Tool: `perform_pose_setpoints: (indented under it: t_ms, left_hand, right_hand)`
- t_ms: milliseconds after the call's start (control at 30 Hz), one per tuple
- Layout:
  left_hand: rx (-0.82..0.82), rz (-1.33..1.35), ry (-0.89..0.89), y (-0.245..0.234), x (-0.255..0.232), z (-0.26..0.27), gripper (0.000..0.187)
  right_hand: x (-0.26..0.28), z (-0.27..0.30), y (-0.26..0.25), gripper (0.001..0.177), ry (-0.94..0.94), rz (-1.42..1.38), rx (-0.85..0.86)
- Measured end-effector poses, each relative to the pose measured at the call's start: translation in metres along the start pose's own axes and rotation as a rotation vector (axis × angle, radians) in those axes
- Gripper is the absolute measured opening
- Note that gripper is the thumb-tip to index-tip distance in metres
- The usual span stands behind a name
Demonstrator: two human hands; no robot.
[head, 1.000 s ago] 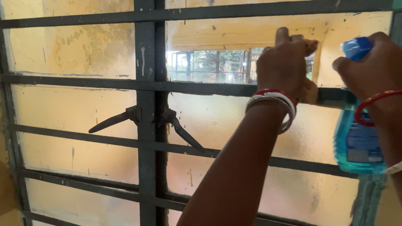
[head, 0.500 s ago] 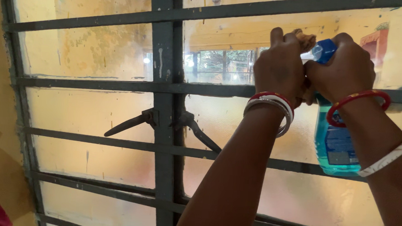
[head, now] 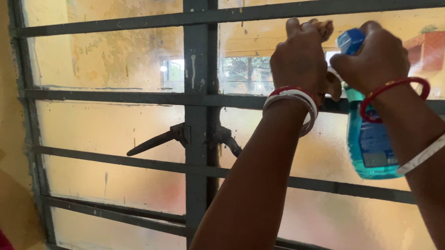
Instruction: The person sprays a liquid cleaner onto a window pane and wipes the glass with a cloth.
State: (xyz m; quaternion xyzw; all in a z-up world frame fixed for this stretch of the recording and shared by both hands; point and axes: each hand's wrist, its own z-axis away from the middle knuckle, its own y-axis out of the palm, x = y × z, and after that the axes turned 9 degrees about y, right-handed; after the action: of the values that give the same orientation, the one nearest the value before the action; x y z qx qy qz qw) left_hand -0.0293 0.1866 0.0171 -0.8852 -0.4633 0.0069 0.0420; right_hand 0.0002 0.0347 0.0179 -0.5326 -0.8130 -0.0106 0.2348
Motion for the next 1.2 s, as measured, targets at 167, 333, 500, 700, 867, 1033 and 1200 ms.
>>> perform_pose_setpoints:
  t_ms: [167, 333, 500, 700, 867, 1033, 1200]
  left_hand:
    - [0.085, 0.141, -0.033, -0.035, 0.015, 0.020, 0.079]
    - [0.162, 0.005, -0.012, -0.038, 0.031, 0.007, 0.080]
    - [0.066, -0.044, -0.053, -0.033, 0.060, -0.006, 0.072]
    - [0.112, -0.106, -0.076, -0.052, 0.075, 0.001, 0.097]
    - [0.192, -0.046, -0.126, -0.072, 0.086, 0.013, 0.091]
    - [0.147, -0.056, -0.091, -0.068, 0.097, 0.009, 0.088]
    - [0.125, -0.012, -0.103, -0.067, 0.109, 0.007, 0.095]
  right_hand:
    - [0.019, 0.020, 0.007, 0.070, -0.053, 0.030, 0.052]
    - [0.030, 0.004, 0.027, 0.074, -0.129, -0.003, -0.061]
    - [0.047, -0.004, 0.034, 0.068, -0.110, 0.046, -0.020]
    - [0.067, 0.018, 0.035, 0.068, -0.029, 0.027, 0.076]
    - [0.080, 0.018, 0.041, 0.071, -0.033, 0.053, 0.059]
    - [0.094, -0.001, 0.058, 0.068, -0.128, 0.046, -0.022]
    - [0.107, 0.002, 0.071, 0.056, -0.089, 0.036, -0.002]
